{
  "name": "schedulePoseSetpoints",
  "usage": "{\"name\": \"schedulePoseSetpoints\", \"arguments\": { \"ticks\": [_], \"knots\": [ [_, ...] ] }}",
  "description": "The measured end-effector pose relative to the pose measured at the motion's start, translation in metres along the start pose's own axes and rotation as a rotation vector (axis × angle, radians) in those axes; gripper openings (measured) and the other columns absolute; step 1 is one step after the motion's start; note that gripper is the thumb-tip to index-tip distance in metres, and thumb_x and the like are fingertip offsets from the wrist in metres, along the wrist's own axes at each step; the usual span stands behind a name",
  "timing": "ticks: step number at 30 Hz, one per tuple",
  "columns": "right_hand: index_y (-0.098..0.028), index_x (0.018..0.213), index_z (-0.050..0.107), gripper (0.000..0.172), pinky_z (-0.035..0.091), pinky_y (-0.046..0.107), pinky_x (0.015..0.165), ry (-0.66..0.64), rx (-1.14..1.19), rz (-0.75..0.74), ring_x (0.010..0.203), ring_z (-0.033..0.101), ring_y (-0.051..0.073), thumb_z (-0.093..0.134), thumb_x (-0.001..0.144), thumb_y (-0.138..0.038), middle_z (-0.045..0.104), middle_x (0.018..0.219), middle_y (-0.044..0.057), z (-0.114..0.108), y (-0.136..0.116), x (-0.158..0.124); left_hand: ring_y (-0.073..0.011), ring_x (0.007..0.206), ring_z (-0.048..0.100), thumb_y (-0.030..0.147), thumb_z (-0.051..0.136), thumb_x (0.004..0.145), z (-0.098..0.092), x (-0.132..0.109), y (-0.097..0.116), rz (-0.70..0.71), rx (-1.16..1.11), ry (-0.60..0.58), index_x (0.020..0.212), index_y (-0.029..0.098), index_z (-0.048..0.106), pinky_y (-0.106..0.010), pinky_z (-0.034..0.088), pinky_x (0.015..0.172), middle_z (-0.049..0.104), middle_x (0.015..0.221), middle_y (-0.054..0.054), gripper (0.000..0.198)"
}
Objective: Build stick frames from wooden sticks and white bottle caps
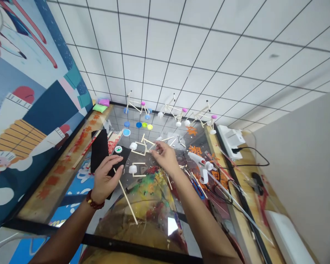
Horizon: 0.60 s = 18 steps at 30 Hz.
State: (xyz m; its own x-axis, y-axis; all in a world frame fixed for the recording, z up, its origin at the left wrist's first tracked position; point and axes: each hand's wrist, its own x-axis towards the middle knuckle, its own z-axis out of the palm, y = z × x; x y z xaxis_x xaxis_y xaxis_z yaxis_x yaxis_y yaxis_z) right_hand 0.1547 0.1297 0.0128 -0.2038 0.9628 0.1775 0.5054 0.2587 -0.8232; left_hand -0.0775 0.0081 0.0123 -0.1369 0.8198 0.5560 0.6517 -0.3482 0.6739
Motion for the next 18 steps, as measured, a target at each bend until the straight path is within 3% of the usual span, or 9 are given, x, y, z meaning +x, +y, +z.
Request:
{"name": "schedulePoseSetpoints", "arguments": {
  "ticks": [5,8,13,18],
  "knots": [
    [-0.019,0.084,0.073,0.013,0.043,0.027,0.063,-0.007,-0.001,-0.001,0.059,0.048,0.012,0.067,0.077,-0.027,0.062,0.078,0.001,0.017,-0.001,0.013,-0.0162,0.099,0.067,0.013,0.065,0.088,-0.004,-0.004,-0.005,0.018,0.009,0.018,0.111,0.021,0.068,-0.031,0.055,0.091,0.067,0.109,-0.005,0.025],
    [-0.019,0.076,0.072,0.013,0.044,0.027,0.065,0.001,0.033,-0.013,0.063,0.053,0.013,0.064,0.08,-0.027,0.063,0.076,0.002,0.019,0.001,0.013,-0.0166,0.1,0.067,0.014,0.064,0.089,-0.003,-0.003,-0.004,0.024,0.004,0.008,0.11,0.021,0.068,-0.032,0.054,0.092,0.068,0.109,-0.006,0.023],
    [-0.019,0.095,0.072,0.027,0.045,0.027,0.06,0.07,0.107,0.001,0.056,0.049,0.01,0.069,0.076,-0.037,0.063,0.085,0.002,0.016,-0.001,0.004,-0.0174,0.101,0.067,0.018,0.063,0.09,0.004,0.009,0.007,-0.031,-0.033,0.027,0.109,0.019,0.069,-0.034,0.055,0.094,0.068,0.108,-0.007,0.02],
    [-0.019,0.102,0.07,0.032,0.048,0.028,0.067,0.189,0.145,-0.05,0.059,0.05,0.01,0.07,0.077,-0.039,0.063,0.09,0.002,0.009,-0.008,-0.009,-0.018,0.104,0.066,0.017,0.062,0.09,0.006,0.009,0.01,0.005,-0.059,0.026,0.108,0.019,0.069,-0.037,0.054,0.097,0.068,0.109,-0.007,0.019]
  ]
}}
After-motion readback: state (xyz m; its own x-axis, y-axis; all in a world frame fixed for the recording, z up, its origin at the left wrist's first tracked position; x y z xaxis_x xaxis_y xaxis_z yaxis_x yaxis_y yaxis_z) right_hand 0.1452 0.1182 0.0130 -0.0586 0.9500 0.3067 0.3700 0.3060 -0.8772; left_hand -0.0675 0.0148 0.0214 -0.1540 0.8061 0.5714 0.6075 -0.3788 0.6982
